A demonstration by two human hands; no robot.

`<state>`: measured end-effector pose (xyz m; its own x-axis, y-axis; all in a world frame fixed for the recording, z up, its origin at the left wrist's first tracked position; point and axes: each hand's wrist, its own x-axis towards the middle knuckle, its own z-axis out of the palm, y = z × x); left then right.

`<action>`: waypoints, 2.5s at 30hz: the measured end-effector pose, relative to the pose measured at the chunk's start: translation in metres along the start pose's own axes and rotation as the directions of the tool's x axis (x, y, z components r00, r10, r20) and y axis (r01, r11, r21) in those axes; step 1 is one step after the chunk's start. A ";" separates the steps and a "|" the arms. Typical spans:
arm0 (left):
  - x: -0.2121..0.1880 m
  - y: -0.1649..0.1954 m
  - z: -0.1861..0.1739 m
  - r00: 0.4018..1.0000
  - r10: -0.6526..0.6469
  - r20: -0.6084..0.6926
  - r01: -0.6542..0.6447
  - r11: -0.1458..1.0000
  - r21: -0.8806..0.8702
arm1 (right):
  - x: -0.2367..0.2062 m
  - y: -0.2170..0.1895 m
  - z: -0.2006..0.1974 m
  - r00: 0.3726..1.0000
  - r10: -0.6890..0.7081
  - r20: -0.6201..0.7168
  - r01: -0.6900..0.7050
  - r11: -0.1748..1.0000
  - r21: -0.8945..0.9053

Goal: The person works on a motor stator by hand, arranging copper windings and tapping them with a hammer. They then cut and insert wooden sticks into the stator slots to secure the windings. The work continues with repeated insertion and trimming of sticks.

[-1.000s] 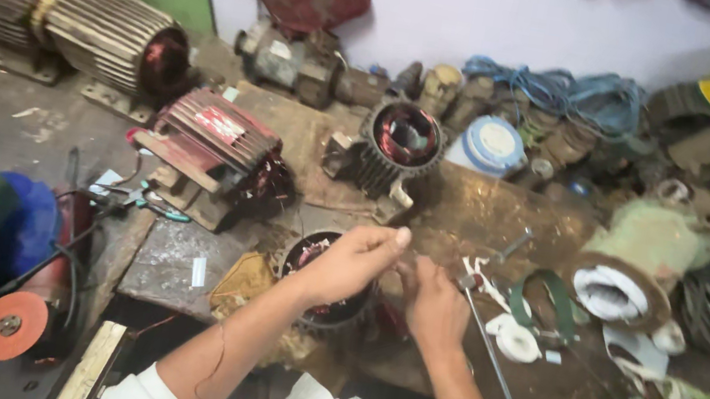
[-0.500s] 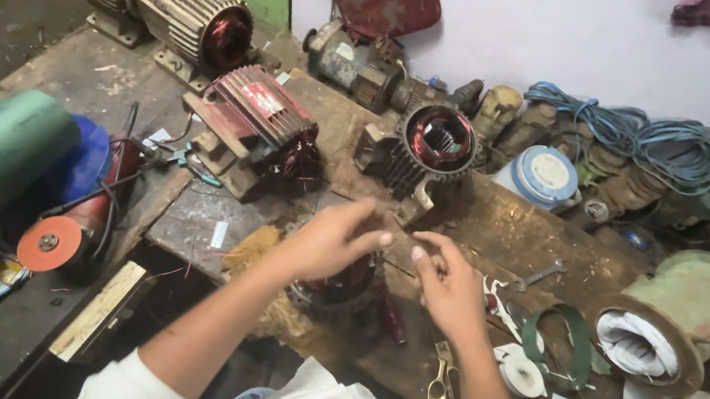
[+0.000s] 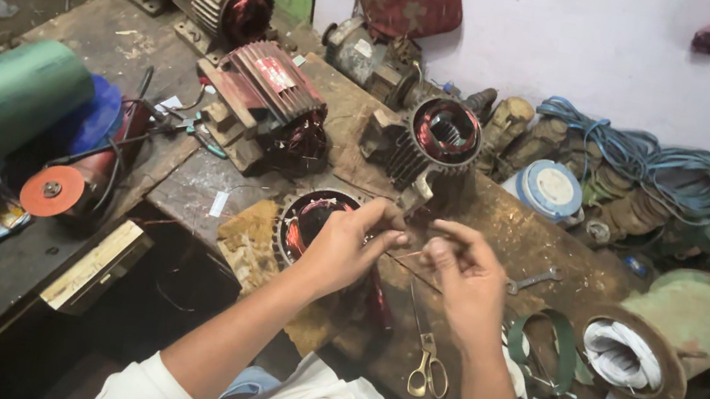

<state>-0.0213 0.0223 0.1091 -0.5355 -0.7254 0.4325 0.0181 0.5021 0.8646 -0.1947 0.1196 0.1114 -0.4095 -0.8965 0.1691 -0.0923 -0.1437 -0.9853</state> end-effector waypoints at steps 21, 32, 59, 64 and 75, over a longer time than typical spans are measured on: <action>0.017 0.015 0.005 0.934 0.357 -0.007 -0.332 0.876 0.351 | -0.002 0.008 0.019 0.940 0.337 0.051 -0.334 0.881 0.335; 0.003 0.000 -0.004 0.958 0.105 0.269 -0.128 0.989 0.071 | -0.007 -0.041 -0.038 0.865 -0.341 -0.367 0.464 0.822 0.330; -0.093 -0.007 -0.094 0.977 -0.179 -0.120 0.204 0.947 0.248 | 0.018 -0.006 0.022 0.969 -0.240 -0.056 0.244 0.967 0.069; -0.102 -0.015 -0.086 0.995 0.009 -0.096 0.038 0.882 0.470 | -0.008 -0.041 -0.071 0.621 -0.559 -0.550 0.659 0.752 -0.020; -0.010 -0.055 -0.071 0.993 -0.108 -0.044 0.116 0.945 0.305 | -0.090 -0.016 -0.049 0.957 -0.291 0.001 0.266 0.874 -0.406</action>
<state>0.0428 -0.0312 0.0752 -0.4965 -0.7954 0.3477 -0.3023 0.5339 0.7897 -0.2010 0.2234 0.1128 -0.3643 -0.8162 0.4484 -0.5580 -0.1942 -0.8068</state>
